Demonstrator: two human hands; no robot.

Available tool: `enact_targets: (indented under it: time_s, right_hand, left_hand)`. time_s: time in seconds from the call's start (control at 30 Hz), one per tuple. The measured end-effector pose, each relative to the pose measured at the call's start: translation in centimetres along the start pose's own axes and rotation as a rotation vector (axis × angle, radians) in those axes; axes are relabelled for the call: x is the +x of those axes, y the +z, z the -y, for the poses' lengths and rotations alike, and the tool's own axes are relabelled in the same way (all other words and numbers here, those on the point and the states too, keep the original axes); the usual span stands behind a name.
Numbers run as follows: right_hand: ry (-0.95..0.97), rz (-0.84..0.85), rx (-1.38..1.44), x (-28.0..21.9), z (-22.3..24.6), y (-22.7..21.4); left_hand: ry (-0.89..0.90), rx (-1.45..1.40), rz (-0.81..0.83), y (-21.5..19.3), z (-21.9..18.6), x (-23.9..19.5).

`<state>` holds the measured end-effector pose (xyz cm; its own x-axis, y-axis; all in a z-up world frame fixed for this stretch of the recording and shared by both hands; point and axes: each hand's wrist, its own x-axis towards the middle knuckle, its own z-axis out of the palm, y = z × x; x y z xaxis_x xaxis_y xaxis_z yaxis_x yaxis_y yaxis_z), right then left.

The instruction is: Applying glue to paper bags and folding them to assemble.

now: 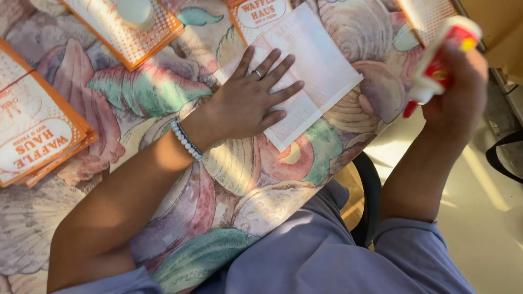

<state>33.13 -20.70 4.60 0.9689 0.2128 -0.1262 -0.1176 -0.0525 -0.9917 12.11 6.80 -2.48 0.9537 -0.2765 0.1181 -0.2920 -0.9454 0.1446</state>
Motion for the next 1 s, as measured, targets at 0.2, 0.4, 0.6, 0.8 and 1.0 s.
enact_targets:
  time_s: [0.2, 0.4, 0.6, 0.8, 1.0]
  right_hand:
    - [-0.537, 0.058, -0.022, -6.2, -4.8, 2.5]
    - [-0.79, 0.168, -0.318, -11.3, -7.7, 5.5]
    - [-0.728, 0.364, -0.394, -12.6, -5.9, 6.1]
    - [-0.545, 0.377, -0.409, -12.9, -6.2, 5.4]
    - [-0.517, 0.278, -0.379, -14.8, -7.9, 5.3]
  left_hand:
    - [0.034, -0.195, 0.126, -0.5, 1.1, 0.3]
    - [0.034, -0.253, 0.132, -0.9, 1.1, 0.2]
    - [0.05, -0.261, 0.134, -2.5, 0.5, 0.1]
    - [0.256, -0.336, 0.002, -0.2, 0.5, 0.4]
    - [0.241, -0.291, 0.034, 0.3, 0.6, 0.4]
